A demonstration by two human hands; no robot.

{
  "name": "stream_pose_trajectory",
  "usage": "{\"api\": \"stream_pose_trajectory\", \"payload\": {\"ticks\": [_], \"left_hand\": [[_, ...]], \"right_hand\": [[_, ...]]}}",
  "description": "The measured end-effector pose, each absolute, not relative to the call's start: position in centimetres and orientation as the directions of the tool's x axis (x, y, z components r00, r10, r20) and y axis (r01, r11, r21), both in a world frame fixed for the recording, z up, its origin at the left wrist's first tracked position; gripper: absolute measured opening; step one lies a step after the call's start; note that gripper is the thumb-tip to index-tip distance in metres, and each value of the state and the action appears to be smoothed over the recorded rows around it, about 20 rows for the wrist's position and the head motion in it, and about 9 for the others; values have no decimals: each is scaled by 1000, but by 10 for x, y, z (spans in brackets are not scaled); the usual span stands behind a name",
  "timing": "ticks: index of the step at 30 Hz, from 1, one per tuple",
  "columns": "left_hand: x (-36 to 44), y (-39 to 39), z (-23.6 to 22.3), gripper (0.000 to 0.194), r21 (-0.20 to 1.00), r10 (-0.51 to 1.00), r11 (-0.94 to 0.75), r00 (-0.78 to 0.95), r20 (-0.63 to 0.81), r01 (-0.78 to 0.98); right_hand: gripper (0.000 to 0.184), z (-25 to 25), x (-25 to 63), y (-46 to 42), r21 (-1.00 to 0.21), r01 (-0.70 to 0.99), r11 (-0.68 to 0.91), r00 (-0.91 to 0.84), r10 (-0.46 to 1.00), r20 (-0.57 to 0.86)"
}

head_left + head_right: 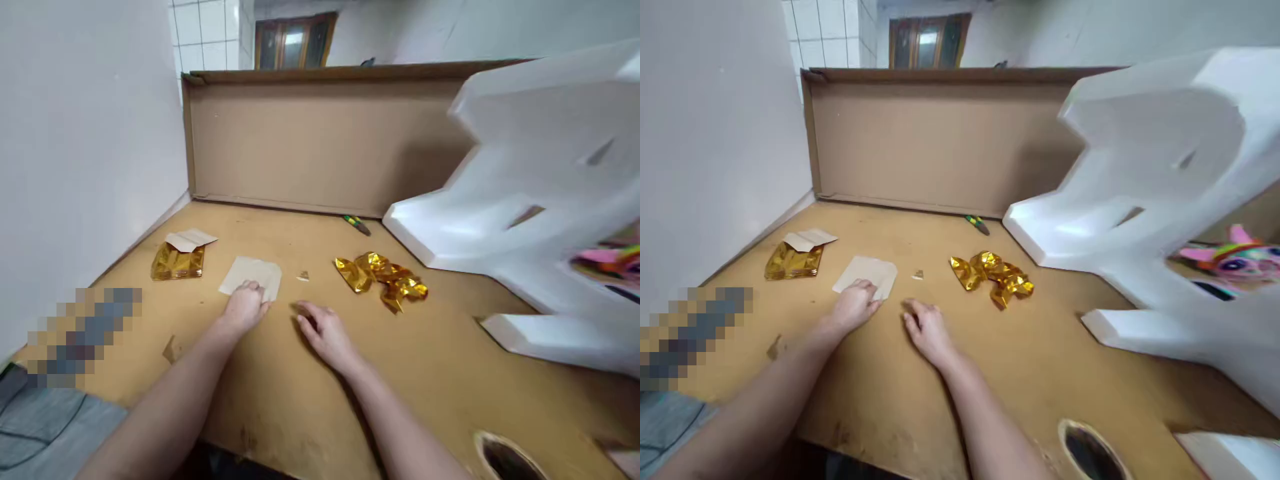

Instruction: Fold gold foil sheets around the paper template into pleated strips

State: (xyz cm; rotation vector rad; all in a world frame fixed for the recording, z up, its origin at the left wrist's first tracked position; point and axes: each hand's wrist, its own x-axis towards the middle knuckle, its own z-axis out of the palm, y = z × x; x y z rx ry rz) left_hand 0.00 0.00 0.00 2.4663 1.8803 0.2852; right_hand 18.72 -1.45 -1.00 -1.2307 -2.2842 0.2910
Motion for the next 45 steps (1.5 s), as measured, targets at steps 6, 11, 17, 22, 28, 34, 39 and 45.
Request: {"api": "stream_pose_trajectory", "payload": {"ticks": [6,11,17,22,28,34,39,45], "left_hand": [[2,-1,-1,24,115,958,-269,253,135,956],[2,-3,0,27,146,955,-282,262,141,948],[5,-7,4,23,132,954,-295,282,103,947],[7,-8,5,21,97,948,-317,311,72,944],[12,-9,3,23,87,941,-335,330,72,938],[15,-9,1,24,75,931,-359,351,102,930],[12,-8,0,20,152,934,-351,332,134,924],[1,-6,-2,13,738,964,-265,155,216,620]], "right_hand": [[29,-11,189,-13,-429,716,551,-433,832,346],[29,-11,189,-13,-426,721,547,-431,835,343],[30,-9,188,-14,-420,731,538,-429,841,330],[30,-7,189,-15,-418,733,537,-432,842,324],[31,-8,189,-15,-410,735,540,-441,840,317],[30,-9,189,-14,-411,727,550,-444,833,329],[30,-8,189,-15,-437,708,554,-437,831,345],[29,-12,192,-12,-604,638,478,-316,878,360]]}}
